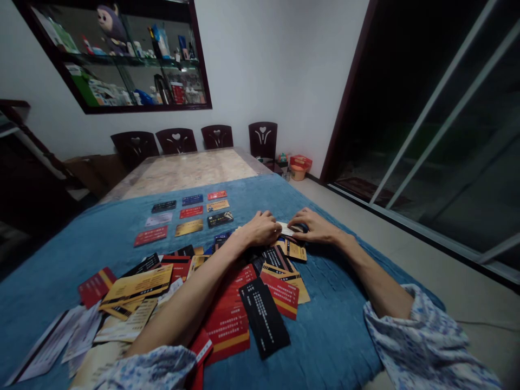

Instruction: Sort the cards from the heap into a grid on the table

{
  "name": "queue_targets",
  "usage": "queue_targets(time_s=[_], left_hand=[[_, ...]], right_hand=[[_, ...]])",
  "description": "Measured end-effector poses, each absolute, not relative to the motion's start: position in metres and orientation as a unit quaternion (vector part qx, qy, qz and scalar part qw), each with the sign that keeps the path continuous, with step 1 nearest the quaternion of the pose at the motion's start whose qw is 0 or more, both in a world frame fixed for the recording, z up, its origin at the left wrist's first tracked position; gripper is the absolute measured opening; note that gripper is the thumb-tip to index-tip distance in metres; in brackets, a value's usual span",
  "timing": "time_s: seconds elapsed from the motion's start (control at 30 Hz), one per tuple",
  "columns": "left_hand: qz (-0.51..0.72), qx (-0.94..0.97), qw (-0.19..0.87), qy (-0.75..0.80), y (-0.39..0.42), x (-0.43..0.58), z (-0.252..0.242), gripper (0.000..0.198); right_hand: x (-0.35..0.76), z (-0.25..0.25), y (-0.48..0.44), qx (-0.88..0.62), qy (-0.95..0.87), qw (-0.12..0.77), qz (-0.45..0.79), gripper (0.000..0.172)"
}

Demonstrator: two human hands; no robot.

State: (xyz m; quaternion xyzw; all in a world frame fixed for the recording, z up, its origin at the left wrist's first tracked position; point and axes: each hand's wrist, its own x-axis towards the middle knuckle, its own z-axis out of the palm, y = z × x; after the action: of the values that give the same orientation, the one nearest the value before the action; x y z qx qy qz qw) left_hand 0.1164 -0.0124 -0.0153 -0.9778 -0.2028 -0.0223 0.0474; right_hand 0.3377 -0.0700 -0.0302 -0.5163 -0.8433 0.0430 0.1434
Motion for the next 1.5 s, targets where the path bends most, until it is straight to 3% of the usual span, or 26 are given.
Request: queue_targets(time_s=[0.27, 0.43, 0.8, 1.17, 1.5], left_hand=[[-0.035, -0.979, -0.007, -0.199, -0.015, 0.119, -0.014, 0.017], [-0.043, -0.974, -0.032, -0.219, -0.016, 0.121, -0.016, 0.027], [0.011, -0.988, 0.041, -0.147, -0.025, 0.122, 0.001, 0.023], [-0.018, -0.99, 0.047, -0.131, -0.017, 0.123, -0.006, 0.022], [-0.035, -0.986, 0.112, -0.118, -0.021, 0.13, -0.006, 0.017]], right_hand=[[0.338, -0.032, -0.068, -0.505, -0.851, 0.139, 0.046, 0.024], [0.337, -0.032, -0.068, -0.494, -0.855, 0.143, 0.059, 0.026], [0.335, -0.027, -0.073, -0.492, -0.853, 0.159, 0.074, 0.026], [0.342, -0.034, -0.069, -0.481, -0.855, 0.176, 0.082, 0.025], [0.34, -0.037, -0.069, -0.471, -0.846, 0.245, 0.056, 0.02]])
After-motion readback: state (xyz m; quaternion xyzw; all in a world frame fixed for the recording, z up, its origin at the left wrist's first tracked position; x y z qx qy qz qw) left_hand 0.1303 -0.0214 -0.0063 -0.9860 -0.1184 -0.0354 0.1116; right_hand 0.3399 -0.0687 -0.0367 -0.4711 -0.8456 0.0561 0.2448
